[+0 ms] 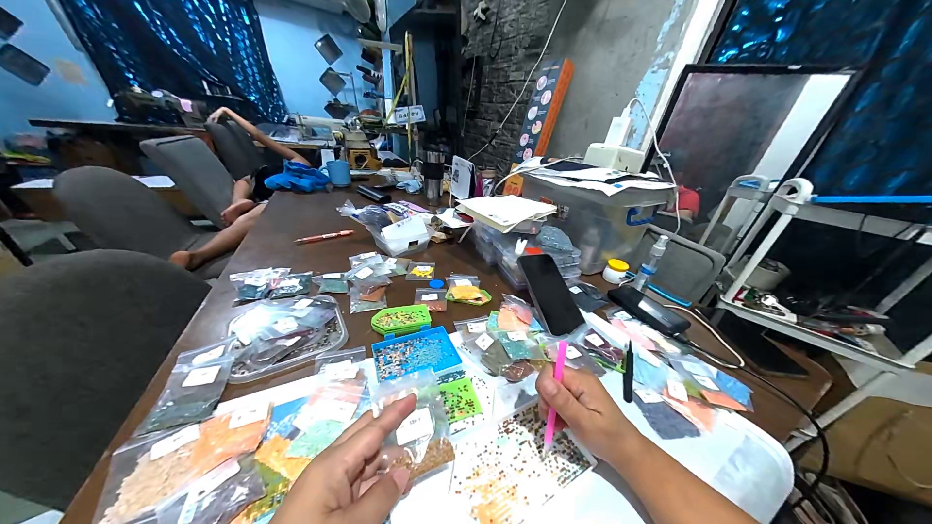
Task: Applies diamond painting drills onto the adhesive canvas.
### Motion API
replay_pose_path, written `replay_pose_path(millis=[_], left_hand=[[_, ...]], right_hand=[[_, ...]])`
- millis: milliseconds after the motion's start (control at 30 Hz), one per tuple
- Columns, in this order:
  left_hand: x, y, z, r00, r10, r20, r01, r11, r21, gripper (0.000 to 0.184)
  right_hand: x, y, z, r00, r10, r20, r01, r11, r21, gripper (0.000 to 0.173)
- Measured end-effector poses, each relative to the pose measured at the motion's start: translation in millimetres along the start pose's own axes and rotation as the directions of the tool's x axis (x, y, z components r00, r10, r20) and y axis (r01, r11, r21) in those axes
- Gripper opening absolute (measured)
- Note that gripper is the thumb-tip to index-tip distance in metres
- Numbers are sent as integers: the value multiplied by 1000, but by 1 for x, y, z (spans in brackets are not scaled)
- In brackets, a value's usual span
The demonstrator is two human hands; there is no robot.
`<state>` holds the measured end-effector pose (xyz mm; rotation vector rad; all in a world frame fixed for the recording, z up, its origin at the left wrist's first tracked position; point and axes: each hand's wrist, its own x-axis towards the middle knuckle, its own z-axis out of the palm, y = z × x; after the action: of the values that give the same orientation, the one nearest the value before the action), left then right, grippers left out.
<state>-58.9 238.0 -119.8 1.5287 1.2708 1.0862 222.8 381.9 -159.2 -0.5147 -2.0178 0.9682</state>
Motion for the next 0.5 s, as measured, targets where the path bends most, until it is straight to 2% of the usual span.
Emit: replay_pose_path(millis=[167, 500], left_hand=[[0, 1, -2, 1000, -7, -14, 7, 1000, 1, 60], [2, -2, -3, 1000, 8, -13, -8, 1000, 1, 60]], right_hand=[[0, -1, 1, 998, -16, 60, 11, 996, 90, 37], [0, 0, 0, 989, -75, 126, 65, 994, 83, 41]])
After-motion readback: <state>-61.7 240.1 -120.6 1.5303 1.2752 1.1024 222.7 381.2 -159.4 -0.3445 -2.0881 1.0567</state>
